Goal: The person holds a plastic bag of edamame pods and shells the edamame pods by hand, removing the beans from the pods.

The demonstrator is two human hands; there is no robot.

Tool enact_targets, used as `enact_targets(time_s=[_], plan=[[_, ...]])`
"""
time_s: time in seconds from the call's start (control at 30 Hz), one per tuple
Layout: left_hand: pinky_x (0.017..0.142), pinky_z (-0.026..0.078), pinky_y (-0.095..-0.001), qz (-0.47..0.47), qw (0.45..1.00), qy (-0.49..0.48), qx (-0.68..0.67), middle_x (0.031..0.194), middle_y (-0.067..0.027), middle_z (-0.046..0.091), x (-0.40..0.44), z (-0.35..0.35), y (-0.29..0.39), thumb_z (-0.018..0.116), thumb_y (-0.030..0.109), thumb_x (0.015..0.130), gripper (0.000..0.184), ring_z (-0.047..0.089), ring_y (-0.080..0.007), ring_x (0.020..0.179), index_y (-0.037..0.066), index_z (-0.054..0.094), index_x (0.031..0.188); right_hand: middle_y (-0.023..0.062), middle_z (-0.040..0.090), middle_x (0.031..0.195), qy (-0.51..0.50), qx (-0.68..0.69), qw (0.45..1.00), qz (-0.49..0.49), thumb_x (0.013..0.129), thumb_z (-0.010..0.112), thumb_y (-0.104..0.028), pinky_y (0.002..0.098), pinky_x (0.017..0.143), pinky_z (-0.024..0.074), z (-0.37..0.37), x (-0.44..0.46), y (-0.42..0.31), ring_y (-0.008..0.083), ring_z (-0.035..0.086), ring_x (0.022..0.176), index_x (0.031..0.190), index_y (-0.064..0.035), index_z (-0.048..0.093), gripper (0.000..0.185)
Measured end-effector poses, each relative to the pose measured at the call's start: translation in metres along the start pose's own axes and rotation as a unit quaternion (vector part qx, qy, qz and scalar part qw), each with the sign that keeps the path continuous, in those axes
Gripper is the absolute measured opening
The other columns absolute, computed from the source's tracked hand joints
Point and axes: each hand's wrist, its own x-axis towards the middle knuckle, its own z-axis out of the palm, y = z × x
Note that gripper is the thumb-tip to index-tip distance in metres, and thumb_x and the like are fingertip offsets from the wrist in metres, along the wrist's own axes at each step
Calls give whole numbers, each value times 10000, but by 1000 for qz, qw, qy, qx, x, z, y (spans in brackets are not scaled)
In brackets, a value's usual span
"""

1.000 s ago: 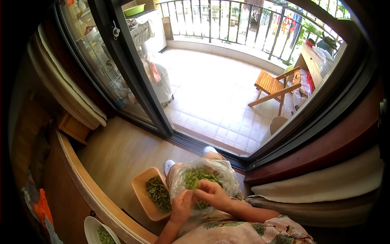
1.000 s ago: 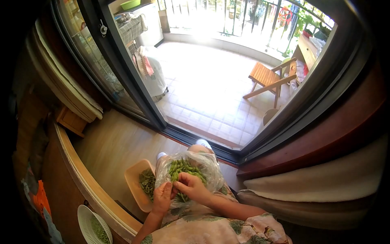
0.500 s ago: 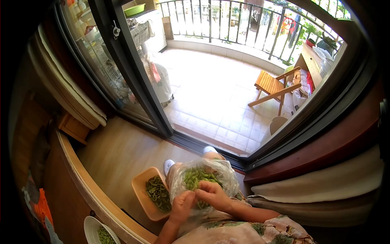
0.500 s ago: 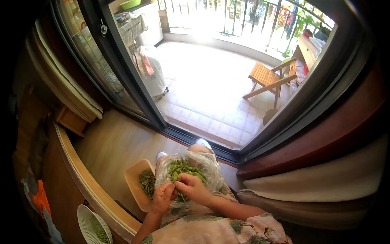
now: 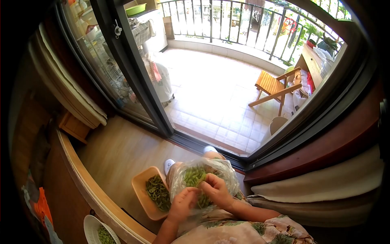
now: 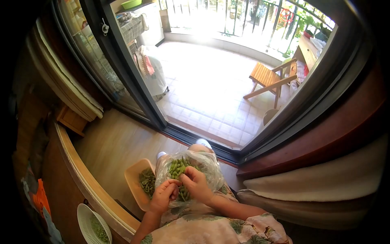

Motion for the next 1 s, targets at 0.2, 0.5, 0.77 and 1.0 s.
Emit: enact_targets(time_s=[0.2, 0.5, 0.77, 1.0], plan=[[538, 355, -200, 24, 986, 38, -159, 833, -68, 559, -6, -16, 5, 422, 33, 905, 206, 452, -106, 621, -13, 574, 1035, 9, 598, 885, -15, 18, 1000, 8, 927, 564, -87, 219, 724, 448, 2, -2, -11, 65, 537, 815, 982, 16, 590, 119], [433, 258, -141, 251, 902, 345, -68, 768, -3, 566, -89, -116, 58, 525, 115, 960, 211, 403, -25, 555, 23, 584, 1141, 10, 589, 880, -26, 4, 999, 35, 931, 559, -100, 226, 730, 445, -2, -2, -9, 69, 527, 818, 984, 18, 593, 134], [677, 403, -223, 230, 687, 650, 230, 917, -13, 593, -226, -288, 19, 430, 150, 998, 265, 500, -89, 758, 32, 583, 1179, 3, 589, 879, -48, 5, 998, 39, 931, 558, -102, 224, 727, 444, 0, -2, -12, 65, 530, 808, 977, 10, 593, 127], [809, 450, -356, -23, 572, 582, 578, 959, -167, 617, -257, -319, -36, 487, 23, 852, 187, 595, -303, 896, -46, 637, 938, -6, 581, 868, -54, 19, 998, 34, 933, 557, -96, 221, 719, 441, 2, -2, -12, 61, 524, 800, 975, 8, 590, 117]])
